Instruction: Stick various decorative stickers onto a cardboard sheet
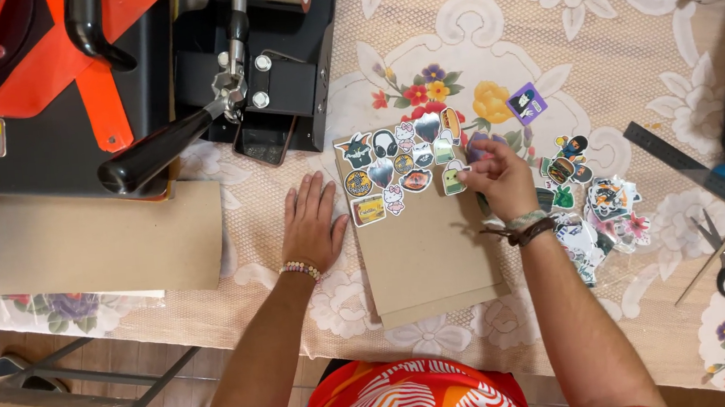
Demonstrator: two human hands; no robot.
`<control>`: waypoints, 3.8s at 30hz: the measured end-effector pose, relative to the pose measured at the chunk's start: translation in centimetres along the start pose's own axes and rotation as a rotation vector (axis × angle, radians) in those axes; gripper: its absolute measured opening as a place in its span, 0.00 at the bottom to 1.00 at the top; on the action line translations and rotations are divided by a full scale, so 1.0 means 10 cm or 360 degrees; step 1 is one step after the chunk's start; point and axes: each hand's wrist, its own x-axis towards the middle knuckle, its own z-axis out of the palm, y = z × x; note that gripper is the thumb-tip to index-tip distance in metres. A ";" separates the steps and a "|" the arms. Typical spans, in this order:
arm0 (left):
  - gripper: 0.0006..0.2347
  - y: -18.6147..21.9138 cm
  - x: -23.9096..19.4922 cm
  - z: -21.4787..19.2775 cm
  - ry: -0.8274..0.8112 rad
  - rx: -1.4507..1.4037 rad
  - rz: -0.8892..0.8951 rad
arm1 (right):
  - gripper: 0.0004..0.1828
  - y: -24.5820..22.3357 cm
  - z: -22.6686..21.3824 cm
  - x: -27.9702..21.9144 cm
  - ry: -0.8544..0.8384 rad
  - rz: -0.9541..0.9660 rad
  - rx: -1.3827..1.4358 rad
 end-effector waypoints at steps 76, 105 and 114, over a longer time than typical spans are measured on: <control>0.26 0.00 0.00 0.00 0.0109 0.0025 0.0039 | 0.19 -0.13 0.46 -0.26 -0.0190 -0.0408 -0.0727; 0.24 0.00 0.00 -0.07 -0.0149 -0.0077 -0.0042 | 0.32 -0.20 1.24 -0.54 -0.0741 -0.0631 -0.1636; 0.24 0.01 0.00 -0.09 -0.0161 -0.0073 -0.0046 | 0.32 -0.30 1.30 -0.61 -0.0672 -0.0588 -0.1656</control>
